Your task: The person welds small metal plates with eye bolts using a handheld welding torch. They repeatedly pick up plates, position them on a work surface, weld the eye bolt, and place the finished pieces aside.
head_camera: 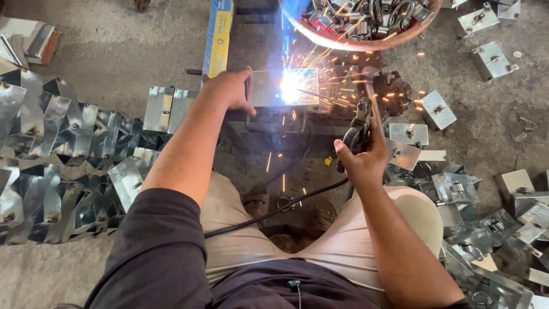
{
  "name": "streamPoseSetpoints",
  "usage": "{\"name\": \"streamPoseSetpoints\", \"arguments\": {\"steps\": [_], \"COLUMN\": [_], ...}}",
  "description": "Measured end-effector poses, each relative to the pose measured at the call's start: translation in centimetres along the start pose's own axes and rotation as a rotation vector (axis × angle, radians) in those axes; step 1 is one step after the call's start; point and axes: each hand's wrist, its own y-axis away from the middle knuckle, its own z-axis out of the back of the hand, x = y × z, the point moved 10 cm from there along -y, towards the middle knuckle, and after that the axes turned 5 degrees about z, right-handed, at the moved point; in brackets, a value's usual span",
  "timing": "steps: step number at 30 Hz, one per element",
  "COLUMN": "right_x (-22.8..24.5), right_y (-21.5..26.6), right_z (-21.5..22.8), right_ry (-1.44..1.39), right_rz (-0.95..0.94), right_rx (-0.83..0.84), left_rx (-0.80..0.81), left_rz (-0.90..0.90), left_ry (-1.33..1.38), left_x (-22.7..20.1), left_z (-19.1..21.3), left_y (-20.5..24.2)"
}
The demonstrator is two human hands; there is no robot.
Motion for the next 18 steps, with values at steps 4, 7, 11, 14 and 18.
{"name": "streamPoseSetpoints", "arguments": {"steps": [4, 7, 11, 14, 18], "right_x": [0.1, -0.5, -0.8, -1.1, -1.0], "right_y": [0.0, 0.2, 0.1, 0.0, -0.1], "right_z": [0.0, 0.1, 0.2, 0.1, 0.0], "right_ry": [0.011, 0.035, 0.009, 0.02, 0.005], "right_rz": [-0.013, -0.061, -0.041, -0.064, -0.09], "right_rx": [-0.001, 0.006, -0.008, -0.003, 0.006], "left_rx": [0.02, 0.026, -0.017, -0.012, -0.044], "left_rz": [0.002, -0.007, -0.019, -0.018, -0.044], "left_ry": [0.017, 0.017, 0.025, 0.018, 0.035], "left_x": [0.0, -0.1, -0.2, 0.0, -0.2], "left_z": [0.1, 0.2, 0.5, 0.1, 0.3], "left_y": [0.4, 0.8, 0.8, 0.4, 0.3]}}
